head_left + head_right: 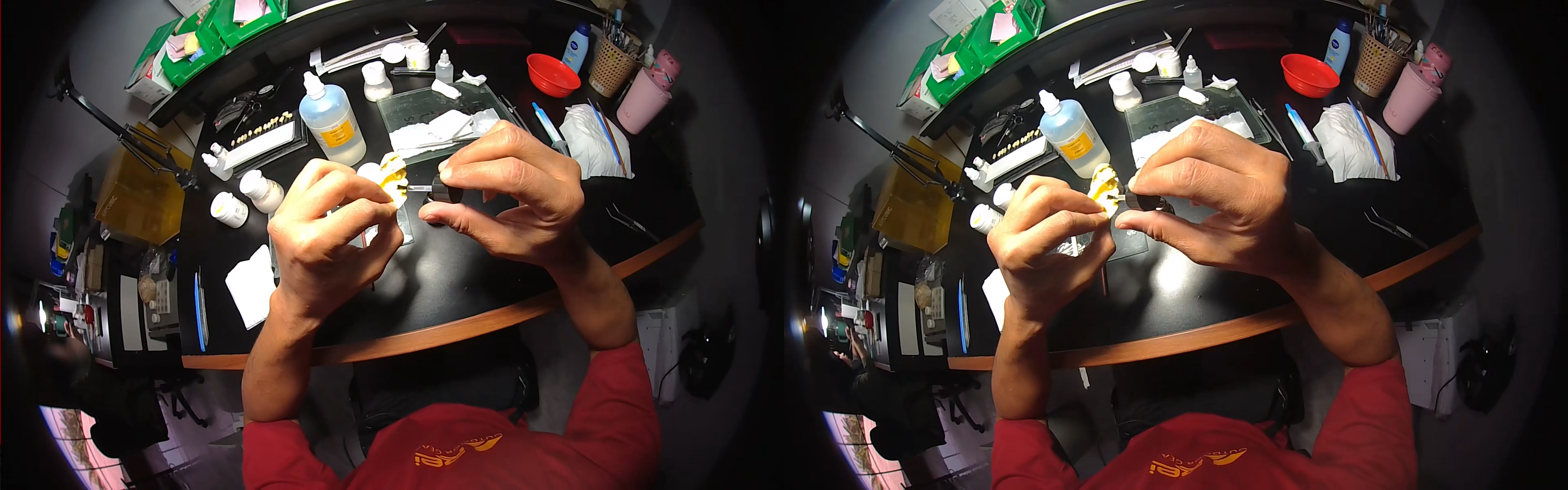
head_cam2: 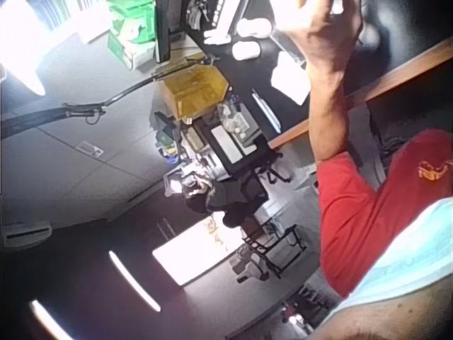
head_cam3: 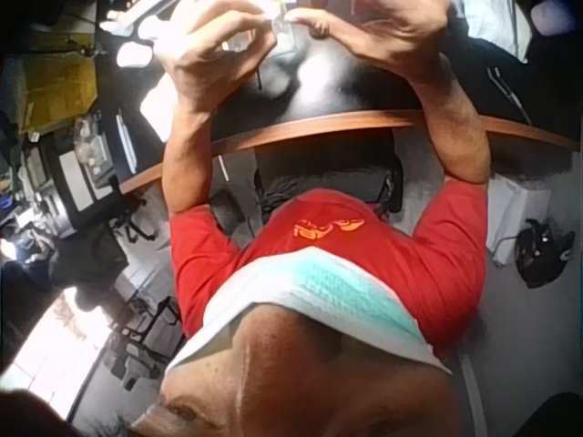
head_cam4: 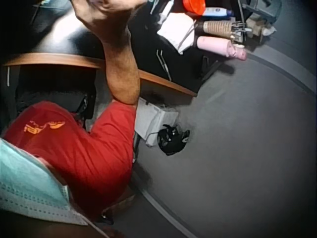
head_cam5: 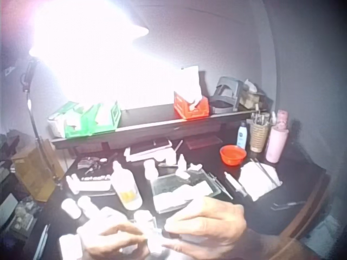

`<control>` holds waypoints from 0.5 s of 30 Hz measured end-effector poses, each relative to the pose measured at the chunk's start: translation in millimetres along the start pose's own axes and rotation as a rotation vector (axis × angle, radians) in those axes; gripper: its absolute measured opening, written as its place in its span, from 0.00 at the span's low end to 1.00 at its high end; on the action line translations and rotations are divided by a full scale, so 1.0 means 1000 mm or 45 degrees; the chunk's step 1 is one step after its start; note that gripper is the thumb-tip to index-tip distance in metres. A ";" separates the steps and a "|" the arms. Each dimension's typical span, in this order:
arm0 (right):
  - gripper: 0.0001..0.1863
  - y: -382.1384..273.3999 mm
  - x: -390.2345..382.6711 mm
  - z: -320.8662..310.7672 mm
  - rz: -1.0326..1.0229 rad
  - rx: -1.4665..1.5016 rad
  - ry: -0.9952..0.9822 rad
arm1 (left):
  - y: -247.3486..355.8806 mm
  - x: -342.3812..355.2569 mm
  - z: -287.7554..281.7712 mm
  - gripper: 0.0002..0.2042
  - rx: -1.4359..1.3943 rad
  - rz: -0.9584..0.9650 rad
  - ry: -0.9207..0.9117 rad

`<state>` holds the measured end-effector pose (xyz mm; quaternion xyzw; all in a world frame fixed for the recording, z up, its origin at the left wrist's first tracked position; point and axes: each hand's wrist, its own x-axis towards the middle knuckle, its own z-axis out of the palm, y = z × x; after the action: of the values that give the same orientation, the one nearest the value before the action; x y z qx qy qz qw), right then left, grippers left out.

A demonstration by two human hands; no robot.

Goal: The person checks the fit of a dental prosthesis on a dental model by hand, applies liquid from a small bottle to the model with an applicator brush, and positions teeth onto the dental model.

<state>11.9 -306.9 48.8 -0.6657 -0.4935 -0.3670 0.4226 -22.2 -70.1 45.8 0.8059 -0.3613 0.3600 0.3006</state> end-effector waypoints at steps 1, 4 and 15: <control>0.23 -0.001 0.000 0.001 -0.001 0.005 -0.001 | -0.001 0.000 -0.001 0.12 -0.001 0.009 -0.002; 0.17 -0.005 0.003 0.001 0.072 0.017 -0.038 | -0.001 -0.001 -0.004 0.12 0.005 0.014 -0.004; 0.23 -0.001 0.000 0.002 0.019 0.001 -0.041 | -0.003 -0.002 -0.002 0.12 -0.027 0.015 -0.014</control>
<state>10.6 -305.0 48.2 -0.6751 -0.4954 -0.3527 0.4178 -21.0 -66.3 44.3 0.8024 -0.3717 0.3534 0.3051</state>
